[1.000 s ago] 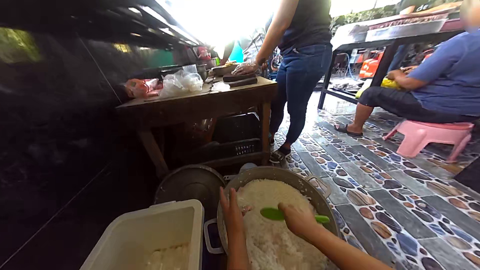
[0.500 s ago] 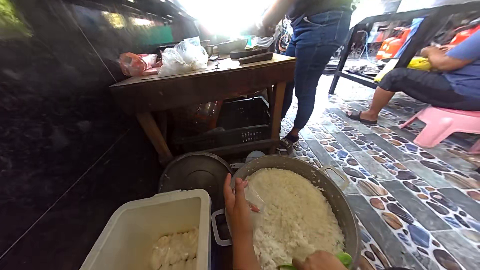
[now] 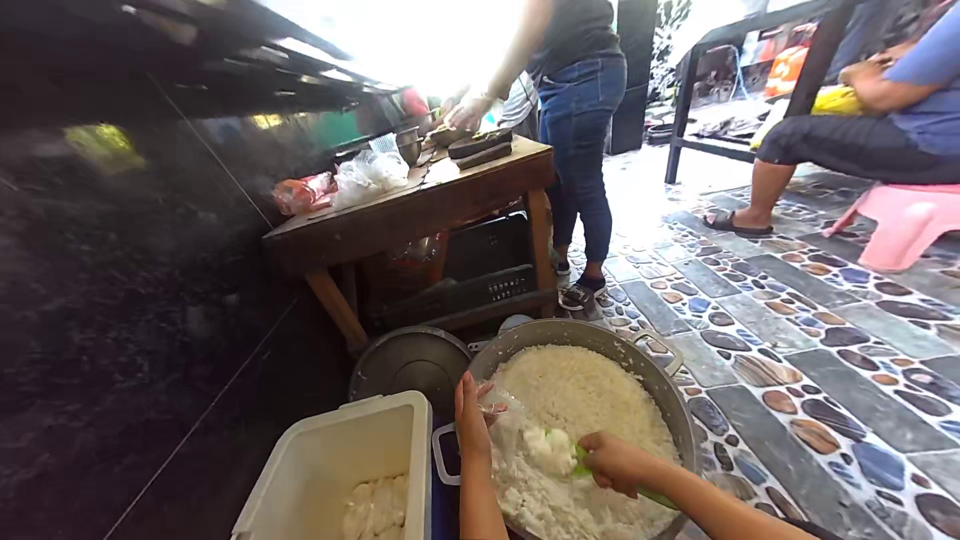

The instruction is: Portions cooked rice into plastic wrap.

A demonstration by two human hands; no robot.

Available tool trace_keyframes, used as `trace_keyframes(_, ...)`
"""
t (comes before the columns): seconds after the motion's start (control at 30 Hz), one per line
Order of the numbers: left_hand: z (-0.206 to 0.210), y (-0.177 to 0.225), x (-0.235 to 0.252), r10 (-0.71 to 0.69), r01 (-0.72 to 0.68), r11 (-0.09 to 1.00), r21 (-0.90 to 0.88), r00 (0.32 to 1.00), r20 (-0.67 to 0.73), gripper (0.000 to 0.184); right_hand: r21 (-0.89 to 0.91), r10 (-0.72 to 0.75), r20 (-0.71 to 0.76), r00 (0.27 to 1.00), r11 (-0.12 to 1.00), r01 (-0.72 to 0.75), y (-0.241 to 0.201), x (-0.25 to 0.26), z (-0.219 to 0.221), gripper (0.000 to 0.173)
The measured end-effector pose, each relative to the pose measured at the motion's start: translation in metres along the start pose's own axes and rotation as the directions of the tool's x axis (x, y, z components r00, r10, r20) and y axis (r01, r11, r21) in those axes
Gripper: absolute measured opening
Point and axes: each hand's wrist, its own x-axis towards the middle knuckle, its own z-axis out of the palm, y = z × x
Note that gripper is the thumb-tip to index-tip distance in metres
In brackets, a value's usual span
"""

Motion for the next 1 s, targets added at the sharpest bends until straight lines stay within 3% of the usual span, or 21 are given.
trace_keyframes(0.1,0.001,-0.005,-0.001,-0.015,0.012,0.999,0.039,0.997,0.071,0.059,0.21,-0.075,-0.166,0.983,0.971,0.109,-0.034,-0.031,-0.019,0.034)
trace_keyframes(0.17,0.007,-0.008,-0.005,0.073,-0.08,0.996,0.042,0.986,0.148,0.062,0.298,-0.101,-0.162,0.982,0.943,0.146,-0.059,-0.049,-0.032,0.04)
trace_keyframes(0.23,0.015,-0.009,-0.013,0.201,-0.207,0.978,0.001,0.949,0.243,0.07,0.243,-0.087,-0.118,0.989,0.963,0.113,-0.084,-0.059,-0.044,0.037)
trace_keyframes(0.33,0.027,-0.016,-0.02,0.308,-0.302,0.95,-0.075,0.885,0.349,0.092,-0.17,-0.064,-0.105,0.992,0.984,0.046,-0.121,-0.065,-0.048,0.024)
trace_keyframes(0.4,0.035,-0.02,-0.024,0.28,-0.278,0.958,-0.067,0.865,0.416,0.097,-0.527,-0.079,-0.152,0.985,0.85,-0.014,-0.146,-0.074,-0.035,0.027)
trace_keyframes(0.47,0.041,-0.022,-0.027,0.215,-0.217,0.975,-0.045,0.876,0.432,0.095,-0.718,-0.102,-0.238,0.966,0.688,-0.104,-0.168,-0.085,-0.004,0.037)
trace_keyframes(0.57,0.045,-0.016,-0.029,0.09,-0.086,0.996,-0.027,0.933,0.35,0.072,-0.84,-0.195,-0.277,0.941,0.525,-0.139,-0.175,-0.078,0.028,0.029)
trace_keyframes(0.67,0.038,0.007,-0.034,0.035,-0.023,0.996,-0.089,0.991,0.129,0.062,-0.817,-0.389,-0.324,0.862,0.575,-0.048,-0.178,-0.101,0.012,0.033)
trace_keyframes(0.77,0.023,0.018,-0.034,0.033,-0.038,0.988,-0.15,0.999,-0.035,0.057,-0.725,-0.302,-0.46,0.835,0.67,-0.157,-0.164,-0.111,-0.014,0.032)
trace_keyframes(0.8,0.018,0.02,-0.033,0.082,-0.088,0.988,-0.125,0.995,-0.053,0.057,-0.713,-0.233,-0.44,0.867,0.678,-0.179,-0.154,-0.1,-0.016,0.03)
trace_keyframes(0.9,0.006,0.029,-0.033,0.22,-0.22,0.976,0.002,0.974,-0.055,0.058,-0.71,-0.131,-0.197,0.972,0.702,-0.05,-0.098,-0.041,0.01,0.036)
trace_keyframes(1.0,0.001,0.036,-0.033,0.277,-0.276,0.961,0.025,0.957,-0.085,0.056,-0.753,-0.148,-0.049,0.988,0.656,0.061,-0.058,0.009,0.052,0.047)
